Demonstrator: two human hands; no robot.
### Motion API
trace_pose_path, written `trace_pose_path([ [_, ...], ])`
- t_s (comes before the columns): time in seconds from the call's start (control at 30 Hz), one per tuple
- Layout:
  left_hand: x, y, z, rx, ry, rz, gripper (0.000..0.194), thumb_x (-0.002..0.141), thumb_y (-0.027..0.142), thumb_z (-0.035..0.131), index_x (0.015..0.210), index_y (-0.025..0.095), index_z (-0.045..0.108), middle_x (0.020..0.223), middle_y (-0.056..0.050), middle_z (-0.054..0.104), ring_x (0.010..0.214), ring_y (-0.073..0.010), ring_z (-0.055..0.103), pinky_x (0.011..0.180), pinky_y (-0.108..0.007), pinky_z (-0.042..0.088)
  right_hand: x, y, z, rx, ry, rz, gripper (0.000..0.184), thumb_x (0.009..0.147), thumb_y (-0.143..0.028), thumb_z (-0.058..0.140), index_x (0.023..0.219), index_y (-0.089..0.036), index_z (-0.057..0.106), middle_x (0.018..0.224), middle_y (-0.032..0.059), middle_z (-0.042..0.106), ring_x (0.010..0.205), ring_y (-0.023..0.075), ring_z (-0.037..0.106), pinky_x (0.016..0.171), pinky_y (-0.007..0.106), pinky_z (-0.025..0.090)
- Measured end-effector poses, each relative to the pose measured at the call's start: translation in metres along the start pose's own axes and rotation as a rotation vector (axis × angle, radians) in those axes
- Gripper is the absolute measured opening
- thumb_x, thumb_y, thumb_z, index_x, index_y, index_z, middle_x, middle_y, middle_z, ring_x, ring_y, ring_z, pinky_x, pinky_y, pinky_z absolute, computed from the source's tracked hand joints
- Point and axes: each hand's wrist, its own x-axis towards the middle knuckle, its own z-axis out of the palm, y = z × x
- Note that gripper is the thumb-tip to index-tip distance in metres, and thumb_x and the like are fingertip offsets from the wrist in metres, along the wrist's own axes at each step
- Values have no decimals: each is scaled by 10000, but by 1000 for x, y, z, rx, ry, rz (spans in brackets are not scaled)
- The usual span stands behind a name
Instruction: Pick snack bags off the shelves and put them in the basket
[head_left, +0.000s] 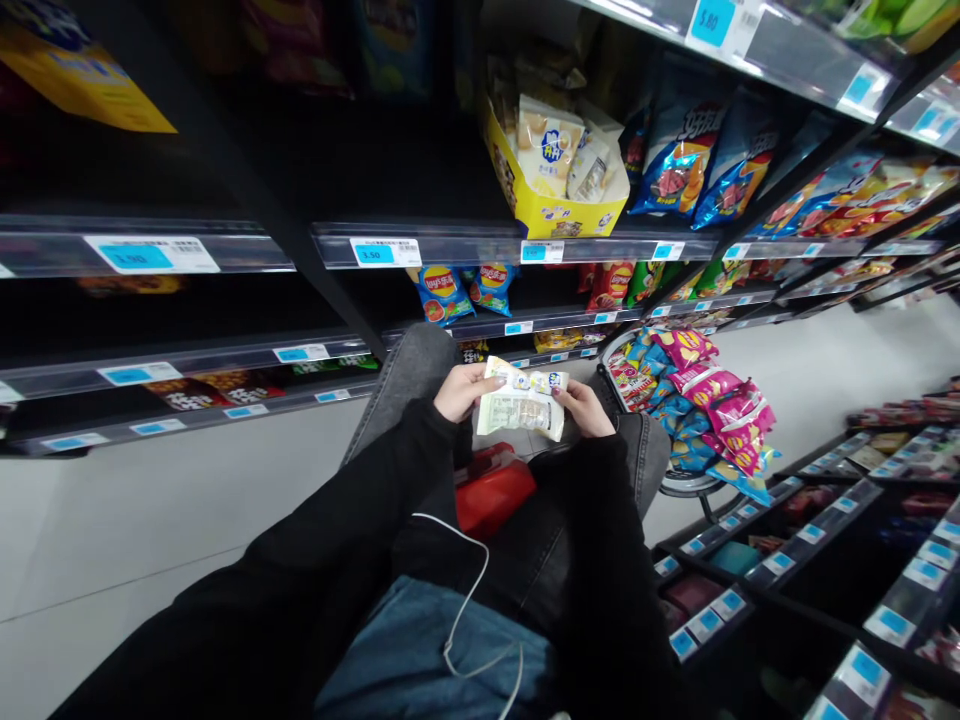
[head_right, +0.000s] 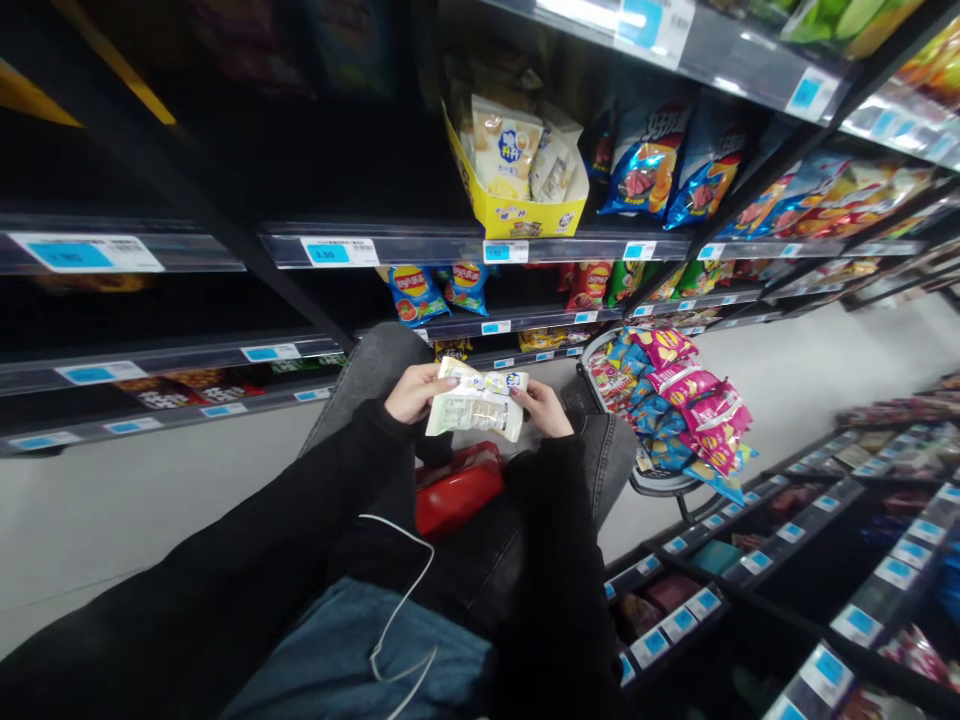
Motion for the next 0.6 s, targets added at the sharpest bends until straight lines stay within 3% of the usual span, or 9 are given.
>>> trace_pose_path([
  [0.1,0,0,2,-202,-12,16,445,561,383,739,892,99,647,762,-84,691,711,-225,656,672,-335,509,1,-7,9,84,43,-53,448,663,-578,628,859,-175,631,744,25,659,691,168,598,637,290,491],
  [0.3,0,-4,3,-345,49,16,467,581,385,744,940,125,597,852,-86,694,808,-236,660,751,-351,510,2,-14,29,148,157,-83,549,674,-674,549,898,-176,601,871,74,686,781,216,632,700,341,512],
  [0.47,-2,-6,0,-372,-50,13,592,536,464,775,994,131,601,922,-122,691,854,-264,658,761,-365,514,-1,-8,39,262,137,-50,570,700,-717,478,888,-192,594,927,103,684,843,245,649,731,377,529],
  [0.6,-2,-8,0,-300,-171,-68,572,495,390,812,975,130,640,903,-125,695,796,-253,668,705,-345,532,-1,-3,36,298,135,-53,580,737,-723,418,939,-209,594,1019,108,662,906,250,647,734,373,538],
])
